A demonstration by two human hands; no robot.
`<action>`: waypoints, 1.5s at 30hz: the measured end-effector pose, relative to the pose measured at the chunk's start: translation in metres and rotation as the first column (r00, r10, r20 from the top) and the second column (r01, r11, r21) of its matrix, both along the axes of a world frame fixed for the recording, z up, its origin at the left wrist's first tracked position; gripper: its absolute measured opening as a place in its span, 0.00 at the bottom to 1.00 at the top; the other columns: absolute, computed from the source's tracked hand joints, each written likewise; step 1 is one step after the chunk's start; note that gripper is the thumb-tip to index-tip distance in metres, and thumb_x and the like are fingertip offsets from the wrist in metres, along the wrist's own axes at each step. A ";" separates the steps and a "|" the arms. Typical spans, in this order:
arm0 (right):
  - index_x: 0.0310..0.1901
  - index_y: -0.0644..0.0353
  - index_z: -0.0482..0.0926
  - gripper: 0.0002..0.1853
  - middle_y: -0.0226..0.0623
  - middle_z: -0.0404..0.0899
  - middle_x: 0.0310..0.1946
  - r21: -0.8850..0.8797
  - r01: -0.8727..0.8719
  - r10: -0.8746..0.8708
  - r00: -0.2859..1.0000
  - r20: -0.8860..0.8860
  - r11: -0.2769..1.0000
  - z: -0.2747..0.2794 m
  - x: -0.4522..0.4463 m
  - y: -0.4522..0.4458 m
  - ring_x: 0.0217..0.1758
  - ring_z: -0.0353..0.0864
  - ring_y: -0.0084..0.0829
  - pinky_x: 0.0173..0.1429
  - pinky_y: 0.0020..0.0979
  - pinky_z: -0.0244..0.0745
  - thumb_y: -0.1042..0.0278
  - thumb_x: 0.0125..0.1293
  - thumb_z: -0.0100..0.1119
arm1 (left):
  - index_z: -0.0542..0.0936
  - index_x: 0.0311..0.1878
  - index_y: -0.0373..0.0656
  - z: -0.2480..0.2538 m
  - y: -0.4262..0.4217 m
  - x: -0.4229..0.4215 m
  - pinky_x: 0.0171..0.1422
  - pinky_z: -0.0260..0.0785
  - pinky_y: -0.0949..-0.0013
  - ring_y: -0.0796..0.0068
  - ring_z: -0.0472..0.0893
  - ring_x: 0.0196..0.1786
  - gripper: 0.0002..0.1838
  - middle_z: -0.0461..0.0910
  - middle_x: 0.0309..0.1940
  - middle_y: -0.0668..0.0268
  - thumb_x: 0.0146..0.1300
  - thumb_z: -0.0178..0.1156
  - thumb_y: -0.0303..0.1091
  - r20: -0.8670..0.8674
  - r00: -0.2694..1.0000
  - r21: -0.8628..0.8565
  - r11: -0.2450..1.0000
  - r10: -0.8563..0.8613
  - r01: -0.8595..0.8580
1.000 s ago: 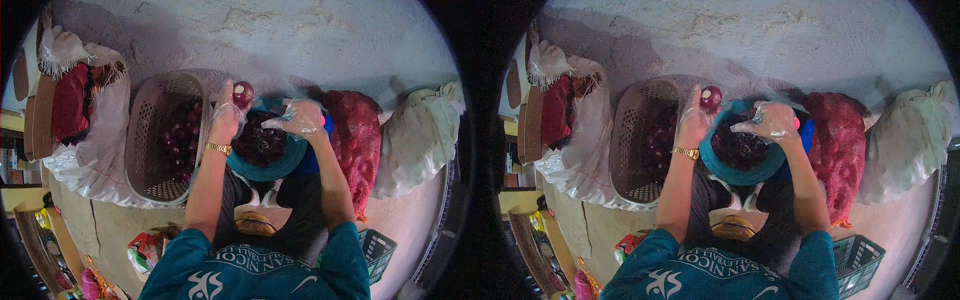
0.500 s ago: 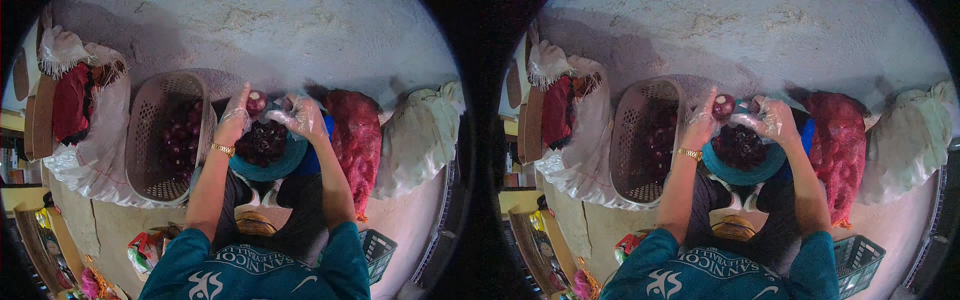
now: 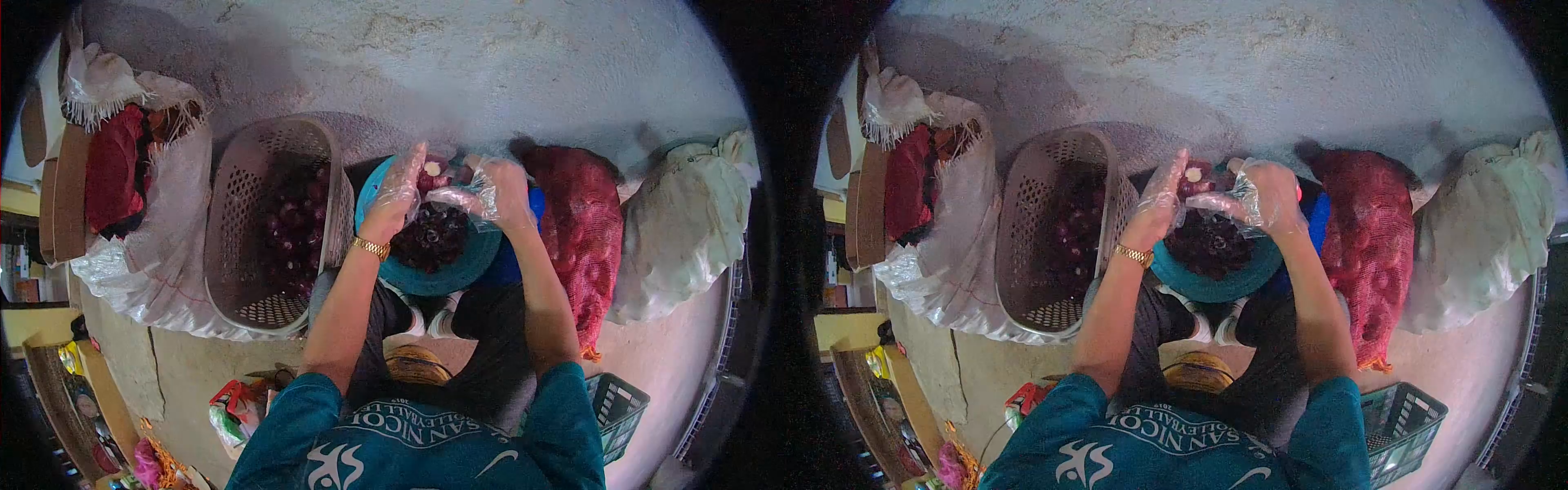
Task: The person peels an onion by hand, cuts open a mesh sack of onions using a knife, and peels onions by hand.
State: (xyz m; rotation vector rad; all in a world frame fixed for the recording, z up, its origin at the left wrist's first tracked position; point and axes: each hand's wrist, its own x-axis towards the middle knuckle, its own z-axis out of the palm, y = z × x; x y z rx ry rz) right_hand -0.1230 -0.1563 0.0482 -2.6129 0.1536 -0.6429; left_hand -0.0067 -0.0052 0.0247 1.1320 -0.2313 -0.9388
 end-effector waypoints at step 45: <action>0.35 0.64 0.79 0.24 0.53 0.76 0.24 0.121 0.144 -0.141 0.989 -0.037 0.982 -0.019 0.007 -0.006 0.32 0.78 0.54 0.37 0.46 0.71 0.46 0.53 0.63 | 0.72 0.51 0.39 -0.023 0.001 0.017 0.46 0.75 0.61 0.67 0.79 0.44 0.26 0.78 0.43 0.59 0.65 0.53 0.55 -0.257 0.958 -0.084 0.984 0.129 -0.155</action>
